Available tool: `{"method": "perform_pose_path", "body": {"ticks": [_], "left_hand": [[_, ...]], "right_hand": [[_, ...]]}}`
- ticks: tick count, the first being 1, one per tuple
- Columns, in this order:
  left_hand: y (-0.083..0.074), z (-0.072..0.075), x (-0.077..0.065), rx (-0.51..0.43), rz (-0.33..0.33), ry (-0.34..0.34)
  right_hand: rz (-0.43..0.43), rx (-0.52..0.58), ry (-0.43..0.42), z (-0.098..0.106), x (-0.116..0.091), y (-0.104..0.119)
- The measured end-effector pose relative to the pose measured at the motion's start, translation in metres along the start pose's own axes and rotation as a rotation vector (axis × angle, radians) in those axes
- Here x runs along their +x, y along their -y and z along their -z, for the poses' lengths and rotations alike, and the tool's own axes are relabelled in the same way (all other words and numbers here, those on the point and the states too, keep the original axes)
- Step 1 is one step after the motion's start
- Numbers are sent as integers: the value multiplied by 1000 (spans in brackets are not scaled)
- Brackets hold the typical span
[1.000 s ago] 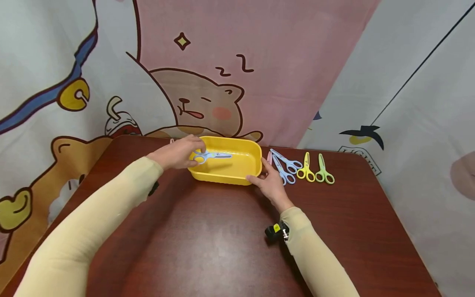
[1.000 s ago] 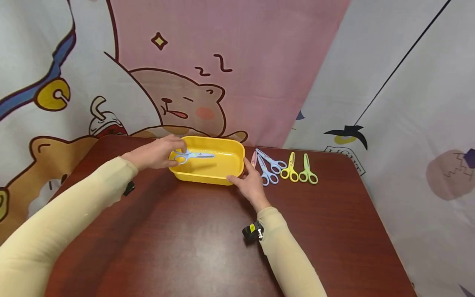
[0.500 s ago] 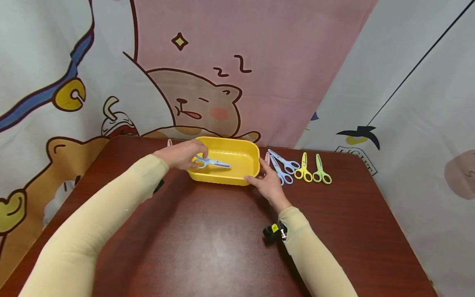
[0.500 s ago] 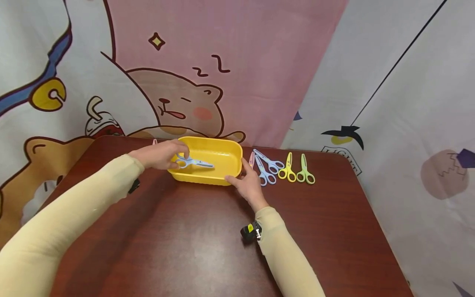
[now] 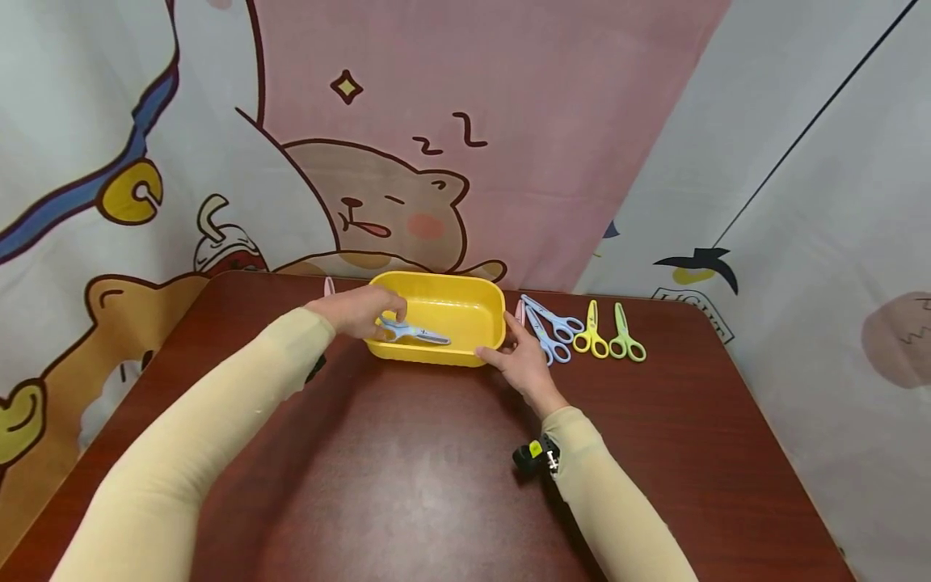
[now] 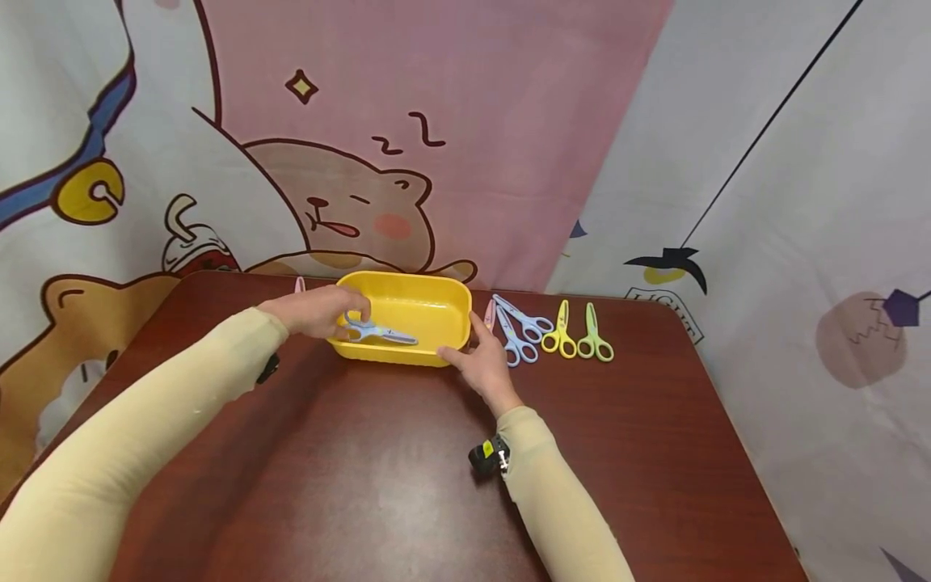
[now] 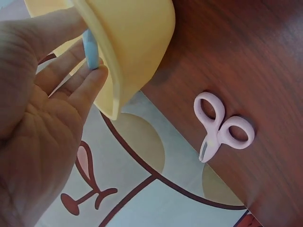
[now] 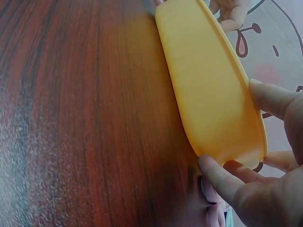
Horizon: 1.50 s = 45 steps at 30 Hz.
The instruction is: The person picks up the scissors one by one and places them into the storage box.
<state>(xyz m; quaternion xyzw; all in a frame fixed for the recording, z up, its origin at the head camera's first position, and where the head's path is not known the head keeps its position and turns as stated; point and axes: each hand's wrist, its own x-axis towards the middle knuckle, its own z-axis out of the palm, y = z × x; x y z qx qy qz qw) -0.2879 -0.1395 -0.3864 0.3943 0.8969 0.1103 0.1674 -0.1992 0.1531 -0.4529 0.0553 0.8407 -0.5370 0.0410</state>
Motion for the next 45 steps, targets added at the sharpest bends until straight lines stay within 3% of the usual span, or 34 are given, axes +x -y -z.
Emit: {"method": "perform_pose_path", "body": {"ticks": [11,15,28,35,45], "left_hand": [[0,-5,-2,-17,33,-5],[1,-7,-4,-13,43,-45],[16,-14,-17,-9,163,-214],[23,-16,-23,-11,134,-320],[30,-22,-28,-25,240,-372]], "right_hand": [[-13,-26,-6,-1,0,-1],[-13,-19,-6,0,-1,1],[-22,44,4,-2,-1,0],[-20,59,5,-1,0,1],[-22,74,9,-2,0,0]]}}
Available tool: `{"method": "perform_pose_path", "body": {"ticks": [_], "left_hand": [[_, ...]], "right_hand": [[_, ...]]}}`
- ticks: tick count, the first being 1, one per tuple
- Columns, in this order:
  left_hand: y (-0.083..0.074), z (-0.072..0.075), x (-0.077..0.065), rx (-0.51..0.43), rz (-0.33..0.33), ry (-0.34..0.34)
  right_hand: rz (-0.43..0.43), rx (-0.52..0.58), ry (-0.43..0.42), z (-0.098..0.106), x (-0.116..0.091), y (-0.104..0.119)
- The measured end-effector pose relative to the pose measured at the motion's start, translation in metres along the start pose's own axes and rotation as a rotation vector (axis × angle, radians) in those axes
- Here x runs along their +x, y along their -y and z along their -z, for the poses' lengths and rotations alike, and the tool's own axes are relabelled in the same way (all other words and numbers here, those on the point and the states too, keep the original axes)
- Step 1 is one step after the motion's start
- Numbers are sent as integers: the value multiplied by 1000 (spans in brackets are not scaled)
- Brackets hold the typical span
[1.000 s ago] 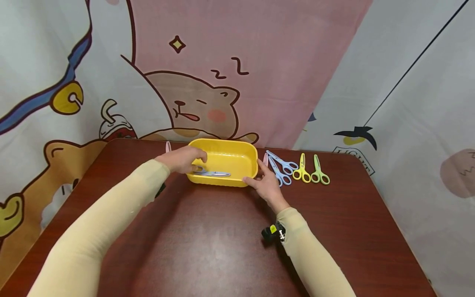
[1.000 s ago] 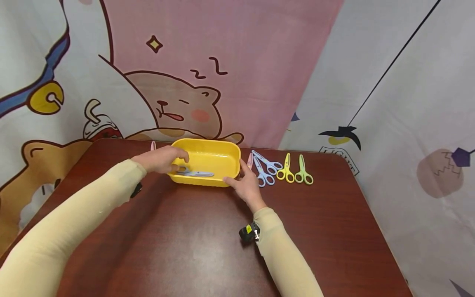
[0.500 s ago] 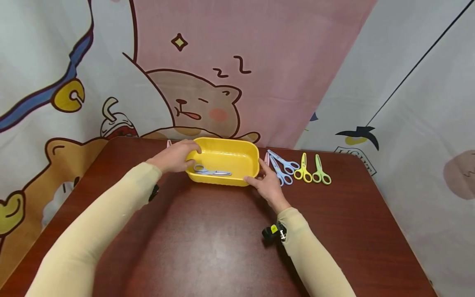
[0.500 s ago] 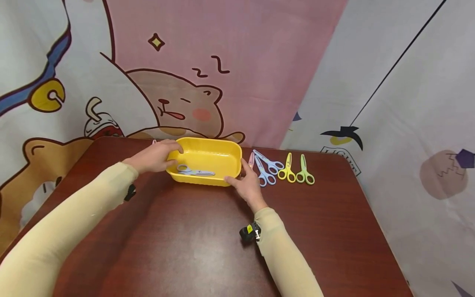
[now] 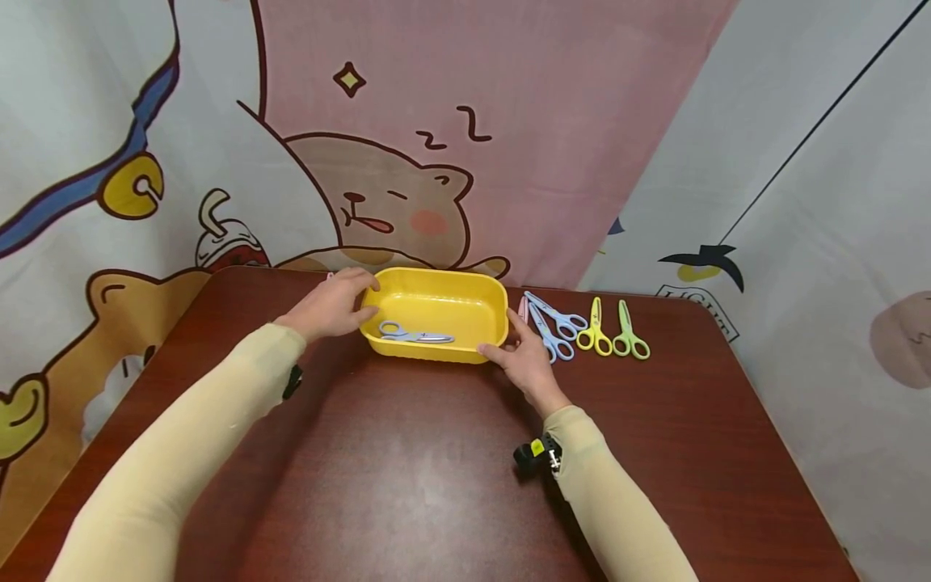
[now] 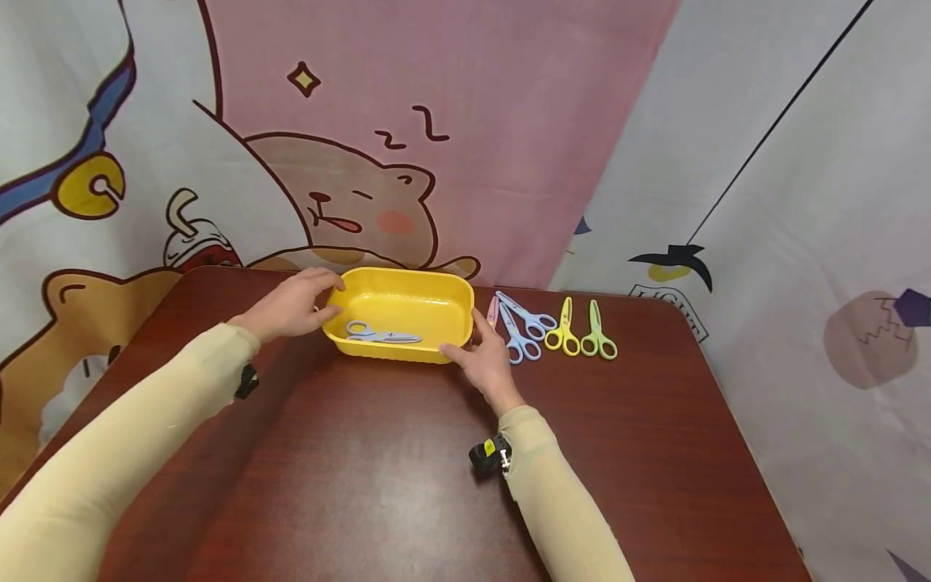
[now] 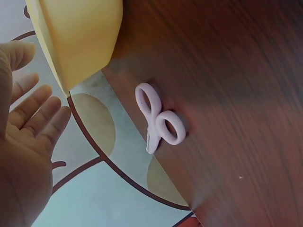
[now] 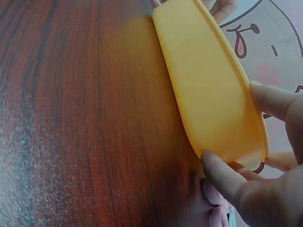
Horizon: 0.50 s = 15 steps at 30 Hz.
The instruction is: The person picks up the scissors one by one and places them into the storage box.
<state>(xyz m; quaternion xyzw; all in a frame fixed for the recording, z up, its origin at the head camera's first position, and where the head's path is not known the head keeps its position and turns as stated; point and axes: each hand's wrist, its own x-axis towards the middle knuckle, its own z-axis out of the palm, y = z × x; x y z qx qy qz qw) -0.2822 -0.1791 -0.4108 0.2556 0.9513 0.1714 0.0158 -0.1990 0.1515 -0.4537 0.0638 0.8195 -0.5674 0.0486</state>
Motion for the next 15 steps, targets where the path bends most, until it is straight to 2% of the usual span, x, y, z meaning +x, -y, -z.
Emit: {"method": "perform_pose_path", "body": {"ticks": [7,15], "left_hand": [[8,0,-3,7,26,-7],[12,-4,-6,-10,106,-24]], "right_hand": [[-10,-20,-1,-1,0,-1],[1,-26,-1,0,0,0]]}}
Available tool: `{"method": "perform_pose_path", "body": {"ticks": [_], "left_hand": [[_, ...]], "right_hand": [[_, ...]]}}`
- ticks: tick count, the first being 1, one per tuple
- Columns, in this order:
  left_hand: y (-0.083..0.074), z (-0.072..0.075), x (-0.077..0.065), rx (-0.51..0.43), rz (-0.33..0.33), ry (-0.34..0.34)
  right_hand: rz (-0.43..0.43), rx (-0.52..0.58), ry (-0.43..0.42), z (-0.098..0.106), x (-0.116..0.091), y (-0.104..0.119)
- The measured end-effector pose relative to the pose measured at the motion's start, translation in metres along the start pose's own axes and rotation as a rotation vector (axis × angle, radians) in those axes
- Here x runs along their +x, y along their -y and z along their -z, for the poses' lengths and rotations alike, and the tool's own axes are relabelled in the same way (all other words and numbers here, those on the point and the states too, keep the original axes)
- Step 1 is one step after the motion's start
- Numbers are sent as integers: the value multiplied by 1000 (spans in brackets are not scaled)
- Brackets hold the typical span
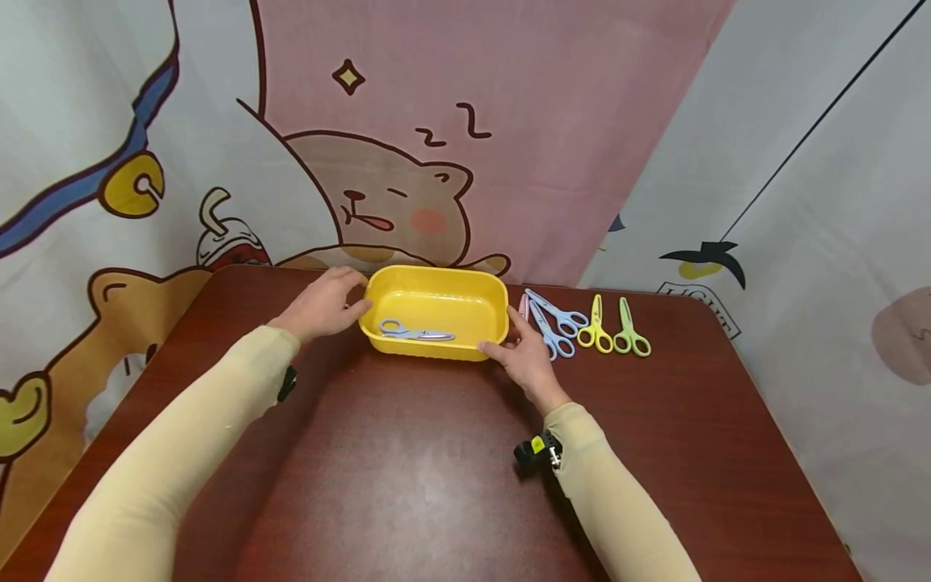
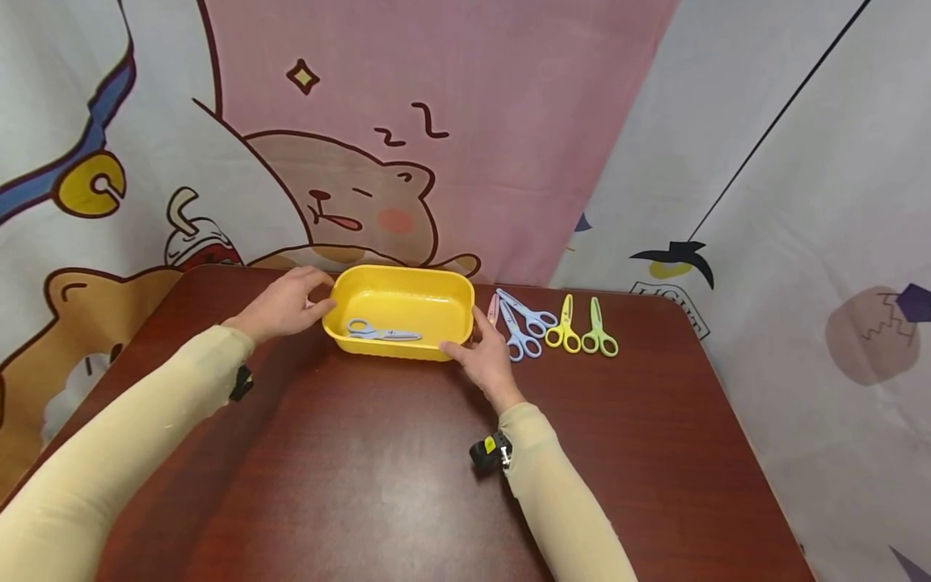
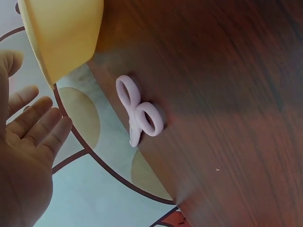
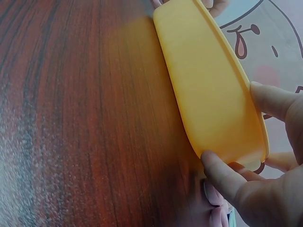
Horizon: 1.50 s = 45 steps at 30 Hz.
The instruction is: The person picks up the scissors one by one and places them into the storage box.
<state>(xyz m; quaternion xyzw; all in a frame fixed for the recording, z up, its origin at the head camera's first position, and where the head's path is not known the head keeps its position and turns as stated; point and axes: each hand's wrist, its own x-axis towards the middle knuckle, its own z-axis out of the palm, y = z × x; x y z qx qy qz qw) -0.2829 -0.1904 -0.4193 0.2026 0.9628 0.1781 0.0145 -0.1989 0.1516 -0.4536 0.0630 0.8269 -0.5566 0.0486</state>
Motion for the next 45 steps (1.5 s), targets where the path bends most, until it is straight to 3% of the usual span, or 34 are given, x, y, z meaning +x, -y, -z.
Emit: {"method": "perform_pose_path", "body": {"ticks": [14,27,35,45], "left_hand": [[12,-4,-3,-10,172,-2],[26,-9,-6,50,229,-1],[37,-15,-10,41,241,-17],[39,-21,-10,17,279,-12]], "right_hand": [[0,-2,-3,1,1,3],[-9,13,7,0,0,2],[-8,16,7,0,-1,2],[-12,17,5,0,-1,1]]}}
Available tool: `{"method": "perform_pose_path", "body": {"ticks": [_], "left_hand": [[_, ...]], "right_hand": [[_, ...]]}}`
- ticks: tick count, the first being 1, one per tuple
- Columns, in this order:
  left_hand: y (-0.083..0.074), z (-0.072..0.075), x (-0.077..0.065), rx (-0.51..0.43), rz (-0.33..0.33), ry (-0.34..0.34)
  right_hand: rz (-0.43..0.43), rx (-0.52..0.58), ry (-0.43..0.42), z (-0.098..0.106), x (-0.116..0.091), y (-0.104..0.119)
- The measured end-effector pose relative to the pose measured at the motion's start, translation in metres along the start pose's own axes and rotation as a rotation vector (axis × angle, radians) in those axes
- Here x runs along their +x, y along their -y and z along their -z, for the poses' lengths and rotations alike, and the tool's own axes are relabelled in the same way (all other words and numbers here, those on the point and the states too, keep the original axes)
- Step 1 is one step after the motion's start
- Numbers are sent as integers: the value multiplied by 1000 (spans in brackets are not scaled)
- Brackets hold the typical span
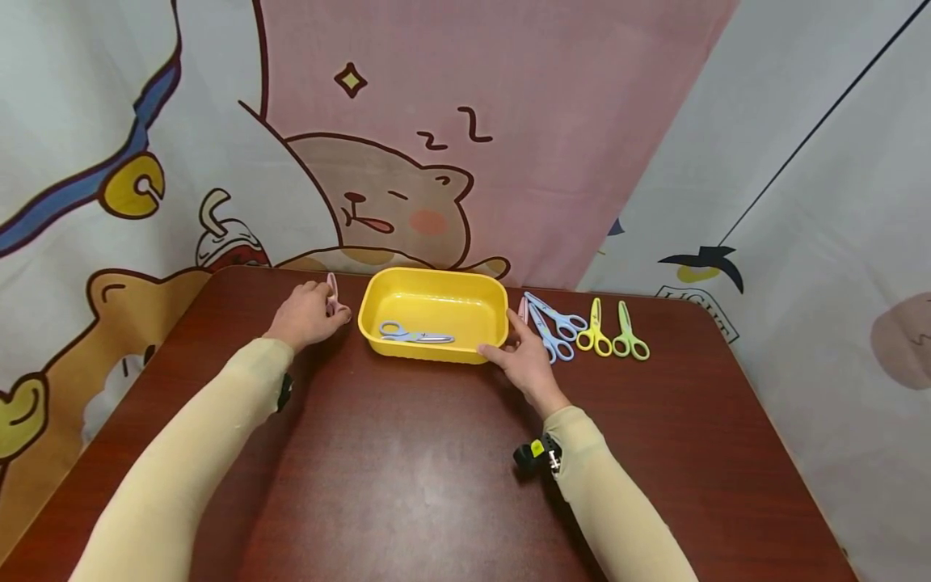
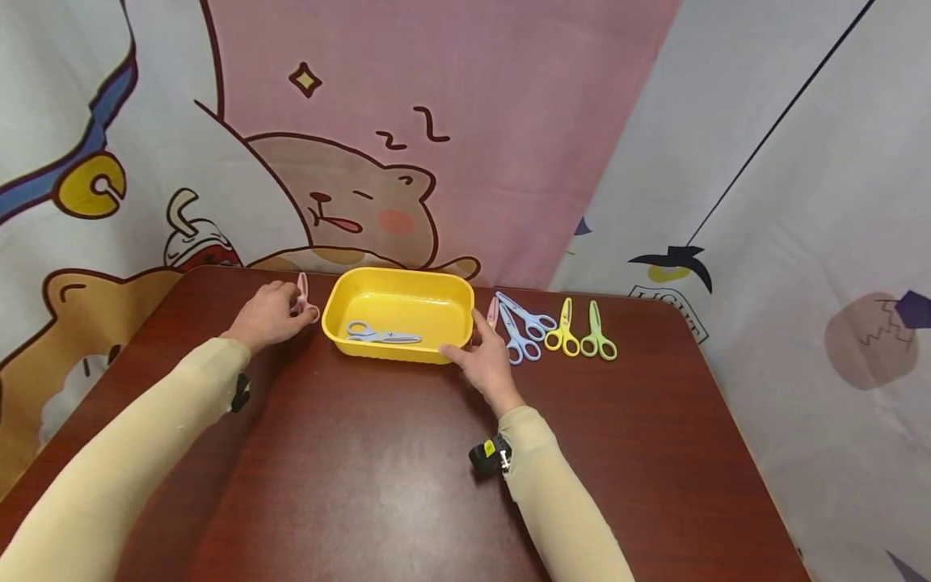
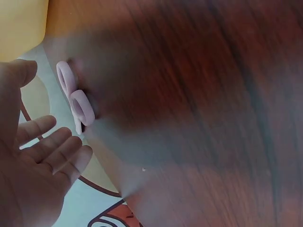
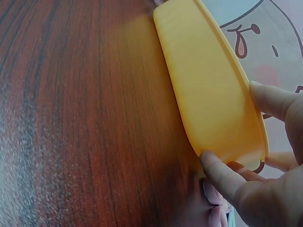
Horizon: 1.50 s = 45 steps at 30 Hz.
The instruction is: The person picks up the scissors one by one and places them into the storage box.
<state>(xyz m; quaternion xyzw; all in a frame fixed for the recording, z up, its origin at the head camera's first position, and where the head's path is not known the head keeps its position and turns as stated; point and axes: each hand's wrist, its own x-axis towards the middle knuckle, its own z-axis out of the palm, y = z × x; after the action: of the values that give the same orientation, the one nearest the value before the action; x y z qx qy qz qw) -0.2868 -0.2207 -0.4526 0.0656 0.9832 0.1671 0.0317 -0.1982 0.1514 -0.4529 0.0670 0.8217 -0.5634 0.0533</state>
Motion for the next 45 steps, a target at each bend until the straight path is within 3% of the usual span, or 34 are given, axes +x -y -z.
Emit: {"method": "perform_pose_path", "body": {"ticks": [8,27,45], "left_hand": [[-2,-5,1,4,51,-7],[1,-14,4,-2,83,-11],[5,-13,4,8,22,-31]], "right_hand": [[7,5,-4,0,0,0],[13,23,-1,-1,1,-1],[29,17,-14,-3,-1,0]]}}
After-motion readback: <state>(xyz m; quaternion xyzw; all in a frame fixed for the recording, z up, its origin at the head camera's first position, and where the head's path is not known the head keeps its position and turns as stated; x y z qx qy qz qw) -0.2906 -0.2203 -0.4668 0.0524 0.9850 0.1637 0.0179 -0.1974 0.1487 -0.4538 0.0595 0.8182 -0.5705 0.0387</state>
